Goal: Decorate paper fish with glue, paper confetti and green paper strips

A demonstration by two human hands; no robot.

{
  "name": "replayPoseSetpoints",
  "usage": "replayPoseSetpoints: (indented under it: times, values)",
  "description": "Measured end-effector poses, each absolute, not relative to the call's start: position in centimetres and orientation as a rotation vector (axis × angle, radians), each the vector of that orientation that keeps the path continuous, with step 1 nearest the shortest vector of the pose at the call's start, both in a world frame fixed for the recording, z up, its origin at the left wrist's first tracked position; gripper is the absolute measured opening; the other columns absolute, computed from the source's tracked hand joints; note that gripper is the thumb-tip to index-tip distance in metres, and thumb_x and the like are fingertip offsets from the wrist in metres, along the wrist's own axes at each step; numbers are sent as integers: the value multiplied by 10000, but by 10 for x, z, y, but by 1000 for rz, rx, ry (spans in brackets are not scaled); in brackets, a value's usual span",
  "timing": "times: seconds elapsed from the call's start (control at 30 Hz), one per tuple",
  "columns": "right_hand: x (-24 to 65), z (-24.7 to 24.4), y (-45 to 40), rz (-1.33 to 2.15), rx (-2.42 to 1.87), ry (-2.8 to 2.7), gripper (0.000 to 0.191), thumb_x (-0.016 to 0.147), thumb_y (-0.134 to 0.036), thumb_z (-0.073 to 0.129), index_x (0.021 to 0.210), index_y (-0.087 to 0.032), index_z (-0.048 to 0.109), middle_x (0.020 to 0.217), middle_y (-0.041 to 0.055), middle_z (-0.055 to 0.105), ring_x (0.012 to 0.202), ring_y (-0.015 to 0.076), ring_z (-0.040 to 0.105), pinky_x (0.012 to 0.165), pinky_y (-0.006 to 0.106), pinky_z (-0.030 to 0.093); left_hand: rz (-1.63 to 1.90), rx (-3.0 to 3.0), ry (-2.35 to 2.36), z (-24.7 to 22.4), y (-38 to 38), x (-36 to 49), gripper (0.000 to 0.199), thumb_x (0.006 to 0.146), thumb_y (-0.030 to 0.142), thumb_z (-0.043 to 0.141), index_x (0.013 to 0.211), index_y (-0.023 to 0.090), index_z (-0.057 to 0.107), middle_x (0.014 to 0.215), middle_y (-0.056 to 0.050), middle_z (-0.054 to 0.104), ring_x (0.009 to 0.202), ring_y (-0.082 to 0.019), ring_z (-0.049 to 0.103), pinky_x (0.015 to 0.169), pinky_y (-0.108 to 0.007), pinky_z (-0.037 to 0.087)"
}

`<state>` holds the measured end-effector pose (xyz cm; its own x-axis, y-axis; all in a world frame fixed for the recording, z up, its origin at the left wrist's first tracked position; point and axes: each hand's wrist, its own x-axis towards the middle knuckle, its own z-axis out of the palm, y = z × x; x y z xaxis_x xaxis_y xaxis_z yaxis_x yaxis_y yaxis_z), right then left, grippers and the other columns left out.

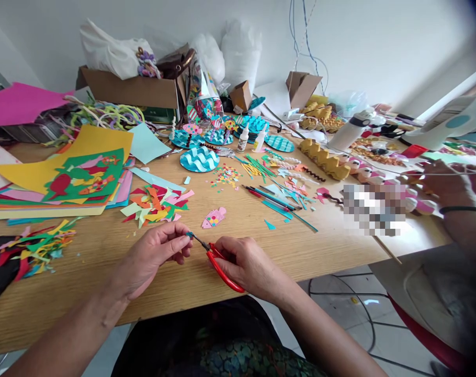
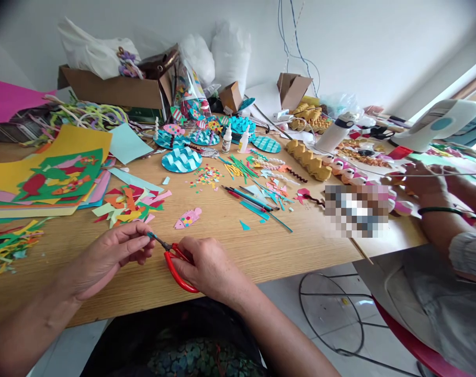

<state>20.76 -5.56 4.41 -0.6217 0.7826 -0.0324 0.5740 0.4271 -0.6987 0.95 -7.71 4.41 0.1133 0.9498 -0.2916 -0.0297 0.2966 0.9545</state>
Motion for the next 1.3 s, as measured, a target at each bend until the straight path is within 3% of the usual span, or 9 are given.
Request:
replayPoseSetpoints:
  times: [1.3]
  values:
    - [207,48,-58,961,-1179,-2441,197,829,-304,472,705,-158,516,565,-40,462,485,54,343,466,190,228,940,1071,1215,47,-76,7,133,687,280,638,713,165,576,617,25,546,581,-97,495,546,-215,413]
